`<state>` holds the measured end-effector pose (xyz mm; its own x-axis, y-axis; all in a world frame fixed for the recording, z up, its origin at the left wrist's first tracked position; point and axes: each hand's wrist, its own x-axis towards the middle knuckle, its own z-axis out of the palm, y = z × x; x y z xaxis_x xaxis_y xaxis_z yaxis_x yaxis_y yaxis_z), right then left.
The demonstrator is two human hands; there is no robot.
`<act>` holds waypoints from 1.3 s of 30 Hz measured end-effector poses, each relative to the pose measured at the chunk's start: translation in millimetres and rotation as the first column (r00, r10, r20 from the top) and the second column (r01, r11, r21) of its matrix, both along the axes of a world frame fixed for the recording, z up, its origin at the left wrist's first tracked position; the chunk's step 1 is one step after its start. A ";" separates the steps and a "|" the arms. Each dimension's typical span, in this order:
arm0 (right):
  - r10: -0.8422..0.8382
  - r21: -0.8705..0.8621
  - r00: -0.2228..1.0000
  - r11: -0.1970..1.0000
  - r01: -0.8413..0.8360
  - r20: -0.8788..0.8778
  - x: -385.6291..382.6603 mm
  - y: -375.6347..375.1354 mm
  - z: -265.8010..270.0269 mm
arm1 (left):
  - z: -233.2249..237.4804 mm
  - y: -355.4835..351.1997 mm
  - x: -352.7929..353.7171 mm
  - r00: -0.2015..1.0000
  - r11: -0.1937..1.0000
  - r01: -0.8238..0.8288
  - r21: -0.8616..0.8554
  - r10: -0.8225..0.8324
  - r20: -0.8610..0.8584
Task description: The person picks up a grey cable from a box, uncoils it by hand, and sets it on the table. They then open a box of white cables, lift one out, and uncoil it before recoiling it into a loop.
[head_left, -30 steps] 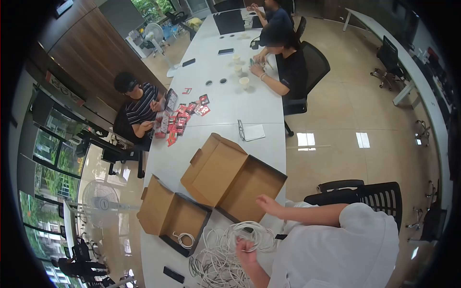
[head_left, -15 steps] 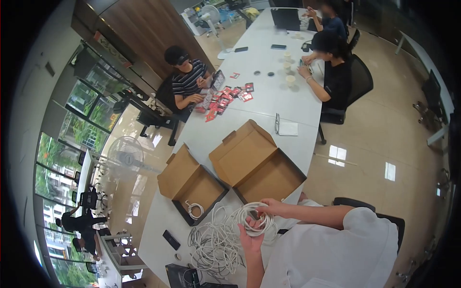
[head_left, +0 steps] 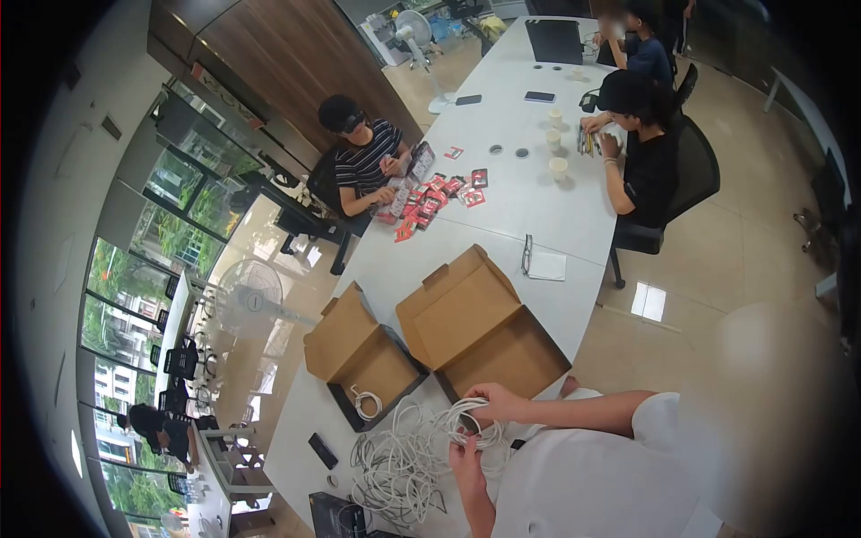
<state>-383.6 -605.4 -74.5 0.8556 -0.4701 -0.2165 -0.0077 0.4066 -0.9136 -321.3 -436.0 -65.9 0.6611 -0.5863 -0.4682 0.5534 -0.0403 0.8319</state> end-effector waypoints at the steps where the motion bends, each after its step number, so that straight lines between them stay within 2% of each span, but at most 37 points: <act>1: -0.036 -0.002 0.999 0.999 0.036 0.018 0.1 -5.6 1.5 | 3.2 -7.4 -0.6 0.998 0.997 0.039 0.071 -0.043 0.055; 4: -0.106 -0.066 0.994 0.992 0.106 0.013 -7.9 -15.0 10.4 | 3.2 -21.5 -1.7 0.998 0.999 0.053 0.011 -0.053 0.022; 7: -0.149 -0.047 0.988 0.987 0.151 0.049 -15.0 -26.5 8.1 | -7.1 -27.1 6.4 0.991 0.987 0.122 -0.100 -0.126 -0.033; 8: -0.220 -0.125 0.973 0.966 0.227 0.064 -15.7 -28.8 2.8 | -7.6 -26.7 6.6 0.989 0.983 0.114 -0.142 -0.126 -0.078; 11: -0.200 -0.046 0.962 0.980 0.195 -0.186 -29.5 -37.1 0.3 | 5.0 -42.0 7.4 0.961 0.957 0.093 -0.276 -0.159 -0.228; 13: -0.181 0.077 0.960 0.977 0.201 -0.212 -41.0 -34.3 6.6 | 10.2 -47.0 7.8 0.922 0.923 0.087 -0.375 -0.217 -0.321; 17: -0.081 0.274 0.966 0.950 0.149 -0.246 -54.0 -30.8 3.1 | 21.5 -59.3 -2.1 0.777 0.886 -0.104 -0.451 -0.211 -0.593; 18: -0.054 0.332 0.969 0.934 0.135 -0.243 -56.4 -27.7 2.5 | 23.8 -61.3 -3.9 0.790 0.889 -0.074 -0.453 -0.224 -0.570; 20: -0.073 0.305 0.969 0.941 0.145 -0.238 -56.3 -27.6 1.6 | 27.7 -63.9 -8.0 0.814 0.893 -0.023 -0.450 -0.245 -0.528; 24: -0.109 0.254 0.971 0.954 0.163 -0.213 -53.3 -26.8 22.1 | 53.7 -70.7 -12.6 0.783 0.895 -0.145 -0.422 -0.157 -0.602; 25: -0.116 0.256 0.973 0.952 0.166 -0.199 -52.4 -25.5 25.9 | 54.0 -70.2 -10.7 0.781 0.863 -0.116 -0.491 -0.225 -0.582; 27: -0.089 0.535 0.986 0.831 0.153 -0.144 -46.2 -23.3 14.9 | 53.7 -68.0 -7.4 0.776 0.784 -0.054 -0.619 -0.357 -0.520; 28: -0.085 0.681 0.990 0.720 0.136 -0.109 -45.2 -23.0 19.0 | 61.8 -67.0 -9.4 0.815 0.837 -0.028 -0.546 -0.296 -0.497; 29: -0.091 0.804 0.993 0.584 0.111 -0.071 -45.1 -22.8 24.2 | 60.5 -65.6 -7.2 0.842 0.832 0.008 -0.555 -0.305 -0.445; 34: -0.067 0.765 0.998 0.643 0.048 -0.007 -44.1 -17.5 47.8 | 59.8 -47.9 8.6 0.919 0.834 0.163 -0.528 -0.323 -0.227; 39: -0.087 0.756 0.996 0.653 0.055 0.003 -43.0 -11.2 74.3 | 59.8 -41.7 17.1 0.933 0.856 0.188 -0.482 -0.308 -0.184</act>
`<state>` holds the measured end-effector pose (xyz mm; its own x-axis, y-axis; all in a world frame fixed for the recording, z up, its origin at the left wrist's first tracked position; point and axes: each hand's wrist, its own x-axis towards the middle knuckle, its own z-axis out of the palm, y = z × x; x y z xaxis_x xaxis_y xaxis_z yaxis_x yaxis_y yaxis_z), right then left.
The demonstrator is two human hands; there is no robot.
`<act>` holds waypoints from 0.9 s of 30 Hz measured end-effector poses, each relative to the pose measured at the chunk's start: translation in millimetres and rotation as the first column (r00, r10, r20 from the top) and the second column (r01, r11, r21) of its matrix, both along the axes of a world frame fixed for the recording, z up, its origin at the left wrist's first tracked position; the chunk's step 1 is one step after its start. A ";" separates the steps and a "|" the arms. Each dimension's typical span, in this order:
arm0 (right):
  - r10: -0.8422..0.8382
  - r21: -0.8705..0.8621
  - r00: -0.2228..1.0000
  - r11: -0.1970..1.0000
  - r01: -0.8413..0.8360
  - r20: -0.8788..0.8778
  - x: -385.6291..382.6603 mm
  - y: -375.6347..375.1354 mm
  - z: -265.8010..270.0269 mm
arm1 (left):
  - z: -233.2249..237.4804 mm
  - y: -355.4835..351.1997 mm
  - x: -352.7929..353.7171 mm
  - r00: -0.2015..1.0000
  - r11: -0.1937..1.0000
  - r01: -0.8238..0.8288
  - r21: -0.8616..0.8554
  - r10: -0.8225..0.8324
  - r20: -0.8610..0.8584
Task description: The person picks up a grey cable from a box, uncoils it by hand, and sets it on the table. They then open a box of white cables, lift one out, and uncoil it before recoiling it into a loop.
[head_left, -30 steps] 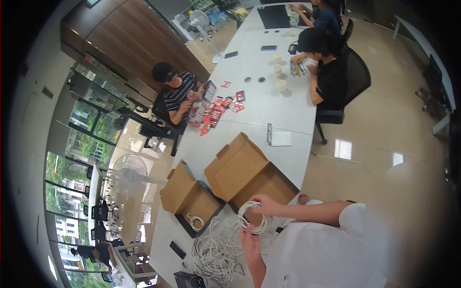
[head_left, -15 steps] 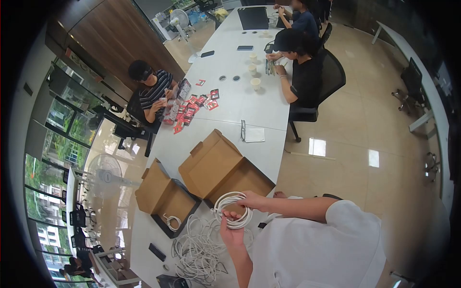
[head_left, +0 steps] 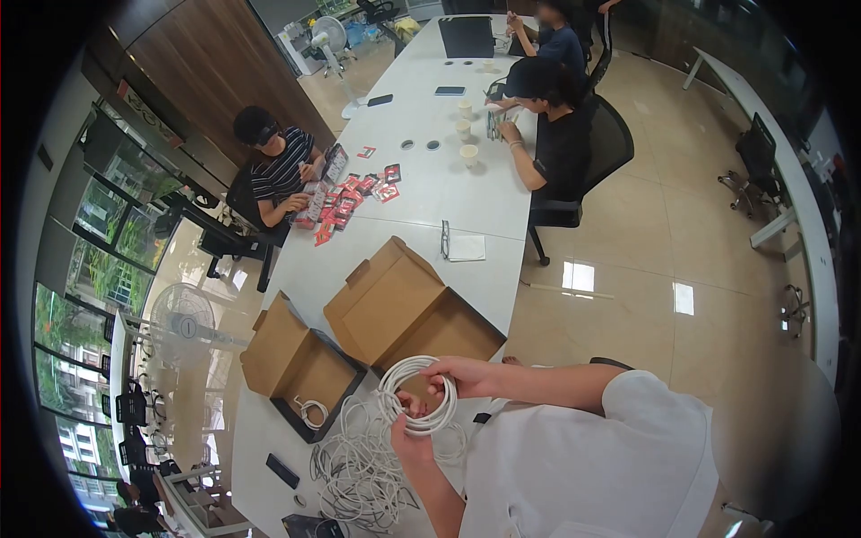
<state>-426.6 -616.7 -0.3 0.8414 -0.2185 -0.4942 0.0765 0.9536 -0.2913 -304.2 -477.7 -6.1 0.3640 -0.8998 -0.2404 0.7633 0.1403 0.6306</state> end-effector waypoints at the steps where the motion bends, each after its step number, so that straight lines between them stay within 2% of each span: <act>1: -0.002 0.008 1.000 1.000 0.002 0.011 1.1 0.5 2.9 | 4.0 -1.2 -0.2 1.000 1.000 -0.001 0.009 0.000 0.015; 4: -0.073 -0.059 0.994 0.995 0.078 0.083 4.9 -5.8 2.7 | -4.0 -4.1 5.8 1.000 1.000 0.012 -0.019 -0.012 0.028; 5: -0.088 -0.086 0.990 0.991 0.099 0.114 6.0 -8.1 1.0 | -5.4 -8.3 8.2 0.999 0.999 -0.036 -0.016 0.036 0.010; 6: -0.120 -0.211 0.983 0.966 0.148 0.140 4.3 -10.4 6.8 | 13.0 -17.3 2.7 0.994 0.992 -0.093 0.090 0.087 0.065; 7: -0.157 -0.211 0.987 0.964 0.161 0.037 3.9 -13.4 12.4 | 31.1 -19.8 -2.0 0.981 0.961 -0.176 0.213 0.154 0.119; 9: -0.196 -0.155 0.971 0.964 0.216 0.135 5.5 -16.8 34.6 | 11.1 -14.5 9.4 0.990 0.994 -0.102 0.045 0.097 0.103; 12: -0.191 -0.224 0.968 0.948 0.225 0.165 13.5 -12.4 27.6 | 21.6 -13.7 13.8 0.995 0.995 -0.094 0.045 0.092 0.044; 17: -0.150 -0.241 0.988 0.958 0.157 0.048 29.9 -6.6 26.4 | 24.8 -11.9 16.5 0.982 0.991 -0.127 -0.052 0.118 -0.145; 19: -0.109 -0.325 0.994 0.940 0.107 0.011 35.1 -5.2 27.5 | 24.3 -6.1 14.7 0.975 0.986 -0.140 -0.093 0.121 -0.188; 23: -0.057 -0.482 0.998 0.876 0.036 -0.029 39.8 -0.4 19.8 | 22.4 5.0 15.6 0.971 0.981 -0.183 -0.068 0.169 -0.168; 26: -0.121 -0.641 0.990 0.766 0.045 -0.075 47.4 6.1 19.3 | 31.5 6.6 19.8 0.972 0.976 -0.212 -0.053 0.206 -0.109; 27: -0.017 -0.687 0.999 0.727 -0.008 -0.029 44.1 1.1 11.0 | 33.3 6.6 21.6 0.977 0.977 -0.204 -0.067 0.198 -0.080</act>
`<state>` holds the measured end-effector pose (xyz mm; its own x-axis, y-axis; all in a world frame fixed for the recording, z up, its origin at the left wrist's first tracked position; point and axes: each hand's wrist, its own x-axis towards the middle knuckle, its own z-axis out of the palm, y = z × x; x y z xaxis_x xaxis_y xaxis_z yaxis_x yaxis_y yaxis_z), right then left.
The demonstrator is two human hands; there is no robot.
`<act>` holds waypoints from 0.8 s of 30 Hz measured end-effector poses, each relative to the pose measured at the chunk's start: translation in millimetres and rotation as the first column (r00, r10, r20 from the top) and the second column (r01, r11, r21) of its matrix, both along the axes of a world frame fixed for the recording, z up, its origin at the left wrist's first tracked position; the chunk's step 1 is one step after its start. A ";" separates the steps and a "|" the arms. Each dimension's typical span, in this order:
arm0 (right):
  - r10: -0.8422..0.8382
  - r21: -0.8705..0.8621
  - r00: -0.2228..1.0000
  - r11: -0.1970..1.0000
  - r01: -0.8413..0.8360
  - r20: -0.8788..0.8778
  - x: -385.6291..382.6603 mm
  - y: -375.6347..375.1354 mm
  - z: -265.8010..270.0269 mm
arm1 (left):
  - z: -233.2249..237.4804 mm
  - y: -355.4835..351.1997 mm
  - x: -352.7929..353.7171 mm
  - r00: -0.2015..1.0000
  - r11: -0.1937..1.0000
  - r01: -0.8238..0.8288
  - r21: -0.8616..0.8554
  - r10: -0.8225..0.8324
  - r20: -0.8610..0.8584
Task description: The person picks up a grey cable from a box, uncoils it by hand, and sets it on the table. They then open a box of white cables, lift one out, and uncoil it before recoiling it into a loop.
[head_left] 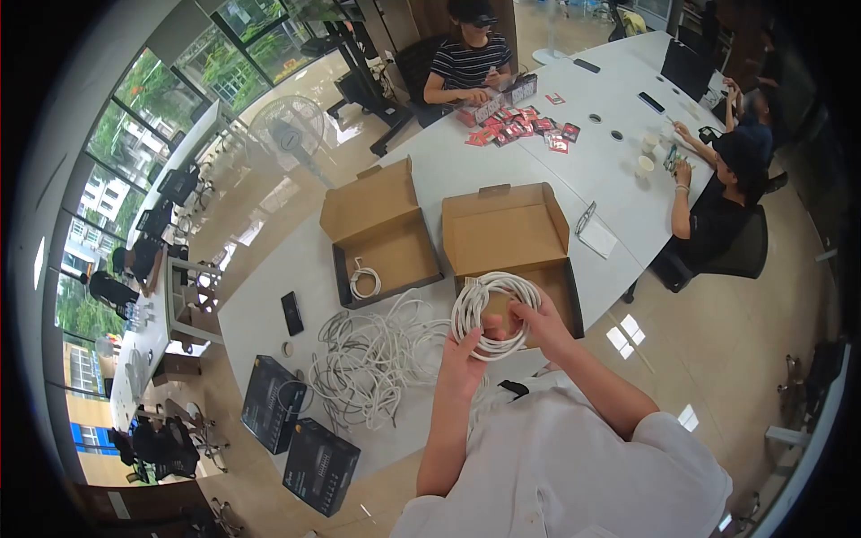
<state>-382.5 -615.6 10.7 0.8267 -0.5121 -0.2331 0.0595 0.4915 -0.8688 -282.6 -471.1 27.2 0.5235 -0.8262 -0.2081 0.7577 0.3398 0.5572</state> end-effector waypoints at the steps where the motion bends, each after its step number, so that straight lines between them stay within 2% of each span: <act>1: -0.095 -0.200 0.995 0.975 0.098 0.024 5.3 4.0 -10.3 | 0.3 3.7 -2.1 1.000 1.000 0.010 0.005 -0.010 0.017; 2: -0.192 -0.394 0.980 0.897 0.199 0.059 11.1 6.3 -20.8 | 0.3 4.7 0.1 0.999 0.999 0.024 0.029 -0.025 0.040; 3: -0.293 -0.573 0.950 0.763 0.299 0.105 10.5 7.3 -25.2 | -1.8 6.7 0.3 0.998 1.000 -0.004 0.031 0.002 0.059; 4: -0.303 -0.671 0.949 0.687 0.279 0.084 4.8 4.9 -8.4 | -4.9 8.2 1.5 0.997 1.000 -0.011 0.029 0.009 0.081; 6: -0.367 -0.806 0.912 0.476 0.352 0.182 -0.9 6.8 26.0 | -8.3 0.7 1.6 0.991 0.999 -0.017 0.035 0.012 0.131; 8: -0.275 -0.858 0.931 0.390 0.335 0.239 -3.9 10.2 38.5 | -6.1 -3.6 -3.0 0.986 0.995 -0.040 0.091 0.025 0.167; 10: -0.179 -0.936 0.958 0.234 0.263 0.225 -10.1 5.0 55.4 | -8.8 -8.6 -8.4 0.988 0.989 -0.036 0.141 0.014 0.153; 13: -0.082 -0.906 0.947 0.275 0.322 0.311 -8.3 2.2 40.6 | -8.4 -11.3 -0.9 0.989 0.988 0.014 0.152 -0.036 0.141; 16: -0.143 -0.936 0.953 0.194 0.293 0.269 -16.8 -8.0 35.5 | -10.6 -14.2 -1.1 0.979 0.987 0.099 0.125 -0.119 0.166; 19: -0.108 -0.917 0.975 0.333 0.221 0.195 -23.1 -18.0 30.4 | -6.8 -17.8 1.5 0.970 0.974 0.164 0.156 -0.188 0.152; 22: -0.098 -0.896 0.990 0.423 0.137 0.105 -29.9 -18.6 32.2 | 0.9 -19.9 -3.8 0.971 0.962 0.172 0.210 -0.202 0.129; 24: -0.100 -0.864 0.994 0.496 0.089 0.045 -33.4 -17.0 37.8 | -3.6 -19.8 -2.6 0.967 0.960 0.209 0.188 -0.231 0.104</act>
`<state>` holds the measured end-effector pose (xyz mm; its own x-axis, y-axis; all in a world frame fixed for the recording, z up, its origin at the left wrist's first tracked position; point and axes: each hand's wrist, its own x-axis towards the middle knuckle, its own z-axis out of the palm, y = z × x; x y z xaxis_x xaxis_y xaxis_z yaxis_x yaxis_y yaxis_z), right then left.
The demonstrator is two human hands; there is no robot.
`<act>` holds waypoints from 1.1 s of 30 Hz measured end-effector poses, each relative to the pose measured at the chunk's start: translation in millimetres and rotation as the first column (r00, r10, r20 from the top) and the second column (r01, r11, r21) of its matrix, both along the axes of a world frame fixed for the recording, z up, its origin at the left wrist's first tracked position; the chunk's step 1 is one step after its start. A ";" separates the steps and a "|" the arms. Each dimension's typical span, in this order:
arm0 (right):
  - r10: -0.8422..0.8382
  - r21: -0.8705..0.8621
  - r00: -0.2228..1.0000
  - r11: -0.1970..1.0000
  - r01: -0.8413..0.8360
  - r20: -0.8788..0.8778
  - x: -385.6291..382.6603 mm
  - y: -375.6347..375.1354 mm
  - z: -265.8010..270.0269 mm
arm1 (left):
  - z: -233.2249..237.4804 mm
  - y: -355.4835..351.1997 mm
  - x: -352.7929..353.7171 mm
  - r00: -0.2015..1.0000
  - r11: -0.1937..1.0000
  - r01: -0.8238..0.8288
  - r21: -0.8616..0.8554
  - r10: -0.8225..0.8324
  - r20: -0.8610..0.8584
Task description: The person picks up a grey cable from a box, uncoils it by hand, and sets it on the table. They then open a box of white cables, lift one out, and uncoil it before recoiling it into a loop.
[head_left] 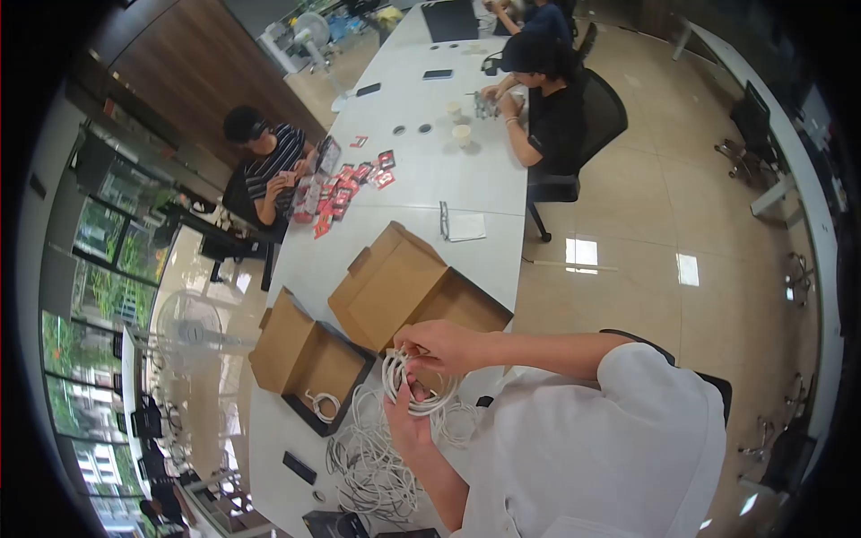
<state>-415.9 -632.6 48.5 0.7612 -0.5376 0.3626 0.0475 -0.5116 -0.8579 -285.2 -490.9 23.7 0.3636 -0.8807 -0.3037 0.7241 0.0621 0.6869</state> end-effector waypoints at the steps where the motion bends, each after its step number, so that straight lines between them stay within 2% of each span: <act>1: 0.017 0.046 1.000 0.999 -0.016 -0.026 -0.1 2.5 2.4 | -1.5 3.3 0.7 1.000 1.000 0.001 -0.004 -0.001 -0.014; 4: 0.005 0.031 1.000 1.000 -0.005 0.006 3.7 3.0 4.6 | -0.5 9.8 -3.2 0.999 1.000 -0.031 -0.005 0.031 -0.015; 7: -0.051 0.276 0.998 0.960 0.058 -0.031 7.3 0.4 15.7 | -2.9 15.7 2.1 0.993 0.994 -0.026 -0.108 0.013 -0.121; 10: -0.068 0.331 0.996 0.943 0.043 0.065 16.1 1.4 9.5 | -10.4 20.8 3.1 0.979 0.989 -0.047 -0.138 0.018 -0.204; 13: -0.101 0.253 0.994 0.962 0.105 -0.027 20.5 3.5 9.1 | -15.7 19.7 0.9 0.960 0.985 -0.087 -0.148 0.043 -0.276; 15: -0.136 0.299 0.991 0.945 0.133 -0.012 25.0 5.7 7.3 | -16.1 18.7 -0.3 0.941 0.980 -0.132 -0.149 0.076 -0.331; 16: -0.155 0.325 0.988 0.934 0.148 -0.005 27.0 7.4 5.6 | -14.0 18.6 -0.3 0.950 0.983 -0.135 -0.128 0.092 -0.297; 19: -0.106 0.396 0.989 0.916 0.056 0.106 31.6 10.5 -5.0 | -7.0 20.4 1.9 0.977 0.990 -0.126 -0.063 0.113 -0.181; 22: -0.021 0.355 0.998 0.935 -0.002 0.062 29.4 11.8 1.0 | -6.0 20.4 8.6 0.994 0.995 -0.096 -0.004 0.095 -0.050; 24: -0.030 0.375 0.999 0.927 0.016 0.033 30.9 10.7 2.8 | 1.2 18.7 9.7 0.995 0.994 -0.098 0.046 0.097 0.029; 33: 0.025 0.266 1.000 0.964 -0.025 0.003 39.5 5.7 6.0 | 8.9 21.6 17.8 0.994 0.995 -0.084 0.051 0.081 0.073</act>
<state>-376.4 -627.0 54.6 0.7759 -0.5953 0.2088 0.0570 -0.2635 -0.9630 -267.4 -469.3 32.5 0.4565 -0.8300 -0.3205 0.6676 0.0815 0.7400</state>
